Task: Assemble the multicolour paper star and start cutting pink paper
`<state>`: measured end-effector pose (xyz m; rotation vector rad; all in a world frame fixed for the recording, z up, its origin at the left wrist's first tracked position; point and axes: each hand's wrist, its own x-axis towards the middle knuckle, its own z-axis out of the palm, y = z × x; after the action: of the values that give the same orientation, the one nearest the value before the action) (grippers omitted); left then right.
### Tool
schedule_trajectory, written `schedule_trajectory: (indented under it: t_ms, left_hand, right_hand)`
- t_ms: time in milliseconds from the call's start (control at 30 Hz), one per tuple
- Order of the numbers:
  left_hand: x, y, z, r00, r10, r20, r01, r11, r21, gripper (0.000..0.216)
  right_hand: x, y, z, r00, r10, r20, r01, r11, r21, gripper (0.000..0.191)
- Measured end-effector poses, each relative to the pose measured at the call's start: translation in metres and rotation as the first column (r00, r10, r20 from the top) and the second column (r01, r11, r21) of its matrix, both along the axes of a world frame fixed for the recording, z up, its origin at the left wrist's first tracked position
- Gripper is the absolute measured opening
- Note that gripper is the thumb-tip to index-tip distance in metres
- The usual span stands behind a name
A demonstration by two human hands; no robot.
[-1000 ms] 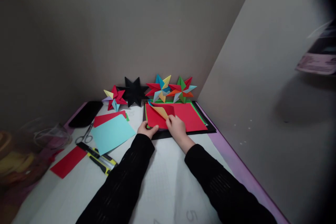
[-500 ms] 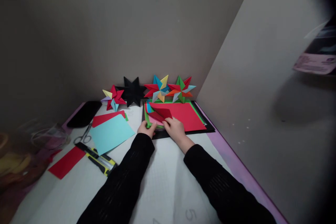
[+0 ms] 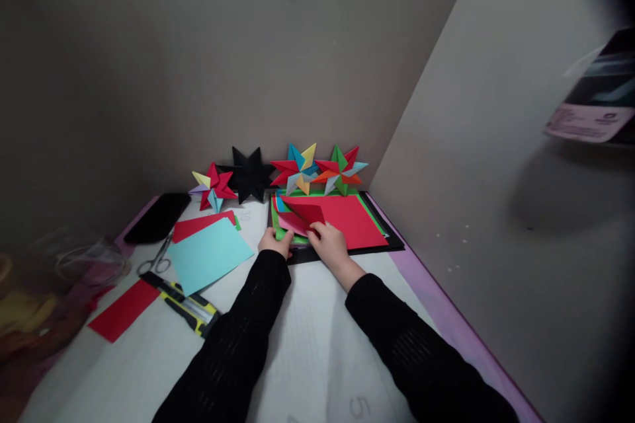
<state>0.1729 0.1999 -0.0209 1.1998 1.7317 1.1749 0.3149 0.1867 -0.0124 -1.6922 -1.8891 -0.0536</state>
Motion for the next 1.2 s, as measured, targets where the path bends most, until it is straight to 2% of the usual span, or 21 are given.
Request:
schedule_trajectory:
  t_ms: [167,333,467,700,900,1067,1200]
  left_hand:
    - [-0.005,0.001,0.007,0.979,0.079,-0.189,-0.055,0.991,0.125,0.040]
    - [-0.005,0.000,0.009,0.939,0.069,-0.336,0.009,0.974,0.226,0.022]
    - [-0.001,0.001,0.003,0.925,0.052,-0.376,0.040,0.972,0.234,0.032]
    - [-0.009,0.013,-0.009,0.942,-0.006,-0.336,0.080,0.975,0.206,0.016]
    - [-0.016,0.002,-0.004,0.977,0.050,-0.209,0.003,0.970,0.244,0.023]
    - [-0.022,-0.023,0.017,0.988,0.068,-0.140,-0.021,0.950,0.312,0.025]
    - [-0.022,-0.044,0.036,0.989,0.009,-0.147,0.049,0.919,0.392,0.025]
  right_hand:
    - [0.001,0.002,-0.003,1.000,0.024,0.010,-0.024,1.000,-0.004,0.024]
    - [0.002,0.002,-0.003,0.999,0.042,0.025,-0.042,0.999,-0.006,0.023]
    - [0.002,0.000,-0.001,0.997,0.062,0.039,-0.062,0.998,-0.012,0.026]
    - [0.003,-0.005,0.004,0.966,0.235,0.106,-0.233,0.972,-0.032,0.069]
    - [0.005,-0.002,0.003,0.930,0.356,0.091,-0.350,0.933,-0.082,0.064]
    - [0.010,0.003,0.002,0.921,0.389,0.001,-0.387,0.916,-0.102,0.061]
    - [0.016,0.006,0.006,0.908,0.407,-0.100,-0.416,0.902,-0.111,0.058]
